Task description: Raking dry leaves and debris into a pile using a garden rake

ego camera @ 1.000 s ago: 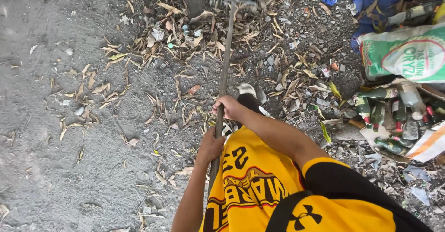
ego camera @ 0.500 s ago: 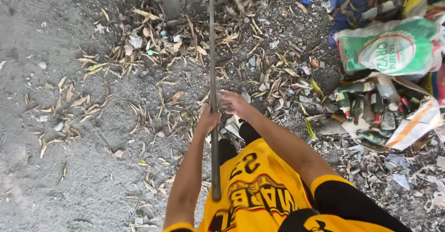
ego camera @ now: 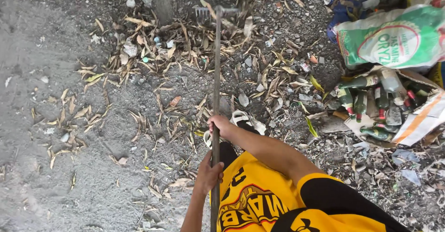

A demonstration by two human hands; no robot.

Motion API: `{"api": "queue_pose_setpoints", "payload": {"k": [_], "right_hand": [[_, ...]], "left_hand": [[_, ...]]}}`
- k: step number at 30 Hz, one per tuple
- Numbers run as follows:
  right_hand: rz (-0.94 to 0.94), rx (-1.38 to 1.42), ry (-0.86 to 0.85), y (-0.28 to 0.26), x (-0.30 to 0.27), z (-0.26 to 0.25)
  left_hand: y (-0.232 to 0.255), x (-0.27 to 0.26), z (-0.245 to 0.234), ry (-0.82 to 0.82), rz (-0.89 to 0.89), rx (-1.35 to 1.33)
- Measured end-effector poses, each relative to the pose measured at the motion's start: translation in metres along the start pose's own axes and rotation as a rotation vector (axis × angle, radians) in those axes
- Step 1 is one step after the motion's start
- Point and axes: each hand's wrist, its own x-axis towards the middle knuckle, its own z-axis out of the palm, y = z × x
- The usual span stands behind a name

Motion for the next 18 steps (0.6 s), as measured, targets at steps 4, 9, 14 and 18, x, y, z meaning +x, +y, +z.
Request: {"api": "queue_pose_setpoints", "payload": {"k": [4, 9, 14, 18], "right_hand": [[-0.215, -0.078, -0.14, -0.066, -0.021, -0.019], [-0.375, -0.187, -0.072, -0.148, -0.089, -0.036], [-0.449, -0.183, -0.121, -0.172, -0.117, -0.047], [-0.524, -0.119, -0.451, -0.138, -0.009, -0.113]], "left_hand": [[0.032, 0.09, 0.005, -0.033, 0.239, 0.031], [0.122, 0.215, 0.044, 0.002, 0.498, 0.159], [0.144, 0.266, 0.057, -0.117, 0.555, -0.017], [0.148, 0.182, 0.05, -0.018, 0.358, 0.133]]}}
